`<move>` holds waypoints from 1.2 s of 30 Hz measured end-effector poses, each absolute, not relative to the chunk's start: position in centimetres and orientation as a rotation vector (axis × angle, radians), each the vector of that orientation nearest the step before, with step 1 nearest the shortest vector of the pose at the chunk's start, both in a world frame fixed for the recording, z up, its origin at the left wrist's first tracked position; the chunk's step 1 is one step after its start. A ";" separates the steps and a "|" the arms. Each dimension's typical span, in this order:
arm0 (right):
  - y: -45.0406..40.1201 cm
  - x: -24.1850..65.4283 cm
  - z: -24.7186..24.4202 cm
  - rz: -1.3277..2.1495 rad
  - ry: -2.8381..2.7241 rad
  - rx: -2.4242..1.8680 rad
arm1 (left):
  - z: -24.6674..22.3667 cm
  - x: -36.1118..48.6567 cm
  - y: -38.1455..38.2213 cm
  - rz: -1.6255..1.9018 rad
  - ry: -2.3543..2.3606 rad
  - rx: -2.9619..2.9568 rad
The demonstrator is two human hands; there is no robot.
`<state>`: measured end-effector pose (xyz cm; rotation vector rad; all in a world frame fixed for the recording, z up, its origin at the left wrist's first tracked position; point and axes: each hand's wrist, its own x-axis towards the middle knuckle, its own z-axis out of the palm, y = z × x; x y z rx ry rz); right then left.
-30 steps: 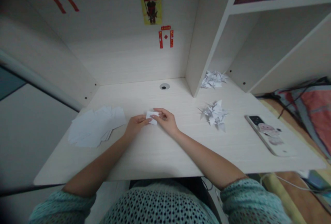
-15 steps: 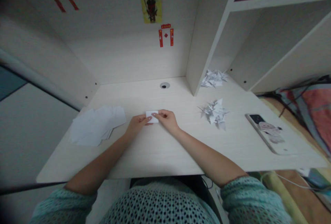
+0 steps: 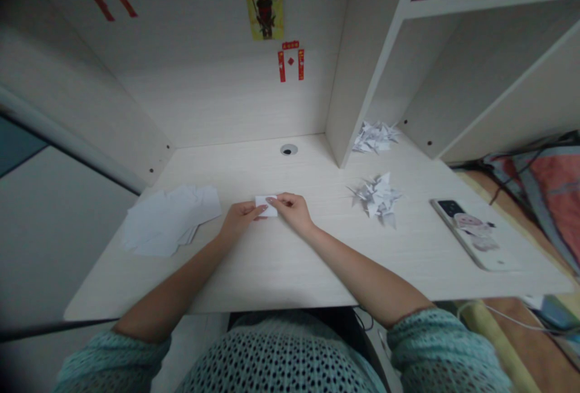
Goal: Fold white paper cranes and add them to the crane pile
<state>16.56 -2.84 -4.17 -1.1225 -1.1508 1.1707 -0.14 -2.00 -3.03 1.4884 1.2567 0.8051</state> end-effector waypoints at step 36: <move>-2.7 17.1 -4.0 0.996 -1.078 -1.163 | -2.8 0.0 -2.4 0.709 1.248 1.564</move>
